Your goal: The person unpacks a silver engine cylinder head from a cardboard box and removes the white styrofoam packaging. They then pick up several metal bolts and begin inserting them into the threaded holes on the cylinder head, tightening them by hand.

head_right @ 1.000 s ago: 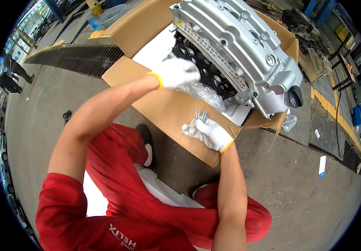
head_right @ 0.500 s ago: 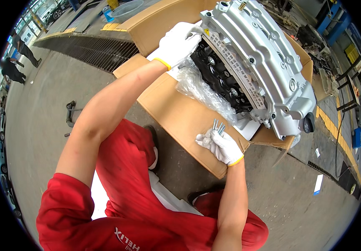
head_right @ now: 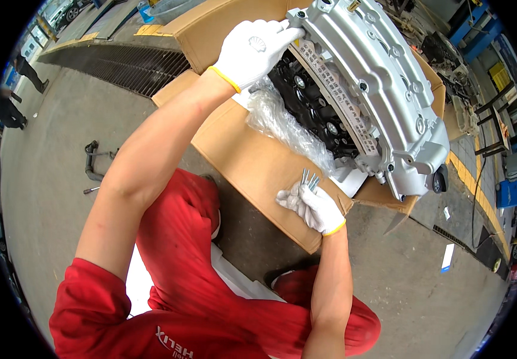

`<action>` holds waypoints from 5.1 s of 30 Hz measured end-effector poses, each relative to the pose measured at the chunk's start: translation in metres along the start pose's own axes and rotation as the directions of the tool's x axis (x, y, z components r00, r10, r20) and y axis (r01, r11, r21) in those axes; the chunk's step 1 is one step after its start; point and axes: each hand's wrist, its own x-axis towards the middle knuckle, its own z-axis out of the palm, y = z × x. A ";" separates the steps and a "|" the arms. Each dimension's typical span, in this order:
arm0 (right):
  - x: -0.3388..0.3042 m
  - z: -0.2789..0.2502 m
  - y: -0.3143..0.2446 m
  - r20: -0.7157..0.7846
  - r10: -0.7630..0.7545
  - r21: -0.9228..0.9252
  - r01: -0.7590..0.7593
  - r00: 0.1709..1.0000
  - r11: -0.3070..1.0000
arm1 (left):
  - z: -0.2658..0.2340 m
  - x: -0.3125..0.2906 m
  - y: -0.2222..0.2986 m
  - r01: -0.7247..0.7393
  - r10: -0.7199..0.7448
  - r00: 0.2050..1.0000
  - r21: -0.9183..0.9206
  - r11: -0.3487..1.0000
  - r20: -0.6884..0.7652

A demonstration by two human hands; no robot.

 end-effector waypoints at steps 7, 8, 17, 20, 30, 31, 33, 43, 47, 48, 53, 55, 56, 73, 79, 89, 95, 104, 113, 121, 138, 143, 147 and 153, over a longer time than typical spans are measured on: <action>0.003 0.004 0.001 0.008 0.004 0.012 -0.004 1.000 1.000 | -0.006 0.005 0.007 -0.003 0.005 1.000 0.074 0.997 -0.024; 0.003 0.001 0.001 0.016 0.000 0.020 0.000 1.000 1.000 | -0.028 0.026 0.017 0.032 -0.031 0.984 0.001 0.999 0.175; 0.003 0.003 -0.001 -0.015 0.016 0.032 -0.015 1.000 0.999 | -0.034 0.024 0.026 0.008 -0.008 1.000 -0.003 1.000 0.019; 0.000 0.002 -0.002 -0.008 0.015 0.051 -0.015 1.000 0.999 | -0.030 0.029 0.026 0.030 -0.040 0.995 0.104 0.994 0.089; 0.001 0.002 -0.002 -0.005 0.005 0.021 -0.005 1.000 1.000 | -0.028 0.031 0.026 0.029 -0.033 0.998 0.075 0.997 0.054; 0.001 0.002 -0.002 -0.014 0.011 0.025 -0.010 1.000 1.000 | -0.028 0.031 0.025 0.026 -0.030 0.998 0.072 0.997 0.055; 0.000 0.003 -0.002 -0.031 0.022 0.033 -0.021 0.999 0.999 | -0.026 0.030 0.025 0.028 -0.032 0.998 0.069 0.997 0.052; 0.001 0.004 -0.003 0.002 0.008 0.048 -0.008 1.000 0.999 | 0.004 0.024 0.015 0.015 -0.012 0.999 0.085 0.996 -0.035; 0.001 0.002 -0.001 -0.001 0.004 0.053 -0.004 1.000 0.999 | 0.000 0.026 0.017 0.035 -0.033 0.998 0.062 0.997 -0.045; 0.001 0.001 -0.001 -0.008 0.004 0.057 -0.004 1.000 0.998 | -0.001 0.026 0.018 0.035 -0.033 0.998 0.064 0.997 -0.046; 0.000 0.000 -0.001 -0.018 0.005 0.071 -0.003 1.000 0.998 | 0.002 0.025 0.019 0.073 -0.072 0.997 0.025 0.997 -0.037; 0.000 0.001 -0.001 -0.015 0.004 0.069 -0.003 1.000 0.998 | 0.005 0.024 0.018 0.088 -0.088 0.995 -0.005 0.996 -0.043; 0.001 0.001 -0.001 -0.010 0.002 0.061 -0.001 1.000 0.998 | 0.006 0.022 0.017 0.107 -0.108 0.993 -0.025 0.994 -0.043; 0.003 -0.002 0.001 0.028 -0.011 0.069 0.009 1.000 0.998 | 0.002 0.015 0.017 0.716 -0.504 0.575 -0.694 -0.070 0.644; 0.000 -0.003 0.001 0.011 -0.005 0.076 0.004 1.000 0.997 | -0.009 0.028 0.027 0.756 -0.370 0.406 -0.534 -0.379 0.836; 0.002 -0.003 0.002 0.029 -0.012 0.090 0.009 1.000 0.996 | 0.014 0.025 0.031 0.666 -0.305 0.467 -0.558 -0.495 0.830; 0.002 0.000 0.001 0.031 -0.021 0.090 0.019 0.999 0.996 | 0.036 0.022 0.040 0.535 -0.454 0.509 -0.682 -0.498 0.731; 0.000 -0.003 0.000 0.006 0.006 0.104 -0.006 1.000 0.995 | 0.028 0.016 0.038 0.559 -0.410 0.614 -0.739 -0.377 0.674; 0.001 0.000 -0.002 0.017 -0.006 0.109 0.004 1.000 0.994 | 0.042 0.010 0.029 0.637 -0.379 0.606 -0.712 -0.296 0.700; 0.000 0.001 -0.001 0.005 -0.006 0.089 0.005 1.000 0.996 | 0.034 0.010 0.029 0.671 -0.376 0.572 -0.680 -0.295 0.728; -0.002 -0.006 0.003 -0.050 -0.012 0.131 0.019 0.999 0.991 | 0.018 0.014 0.040 0.632 -0.190 0.566 -0.570 -0.524 0.802; 0.002 -0.006 0.000 0.064 -0.039 0.183 0.027 0.997 0.983 | 0.013 0.022 0.051 0.665 -0.229 0.499 -0.539 -0.518 0.836; 0.000 -0.011 0.004 0.071 -0.041 0.194 0.026 0.997 0.981 | 0.022 0.020 0.051 0.643 -0.254 0.494 -0.546 -0.537 0.832; 0.004 -0.013 0.005 0.097 -0.040 0.193 0.021 0.994 0.981 | 0.023 0.017 0.047 0.637 -0.262 0.489 -0.546 -0.544 0.832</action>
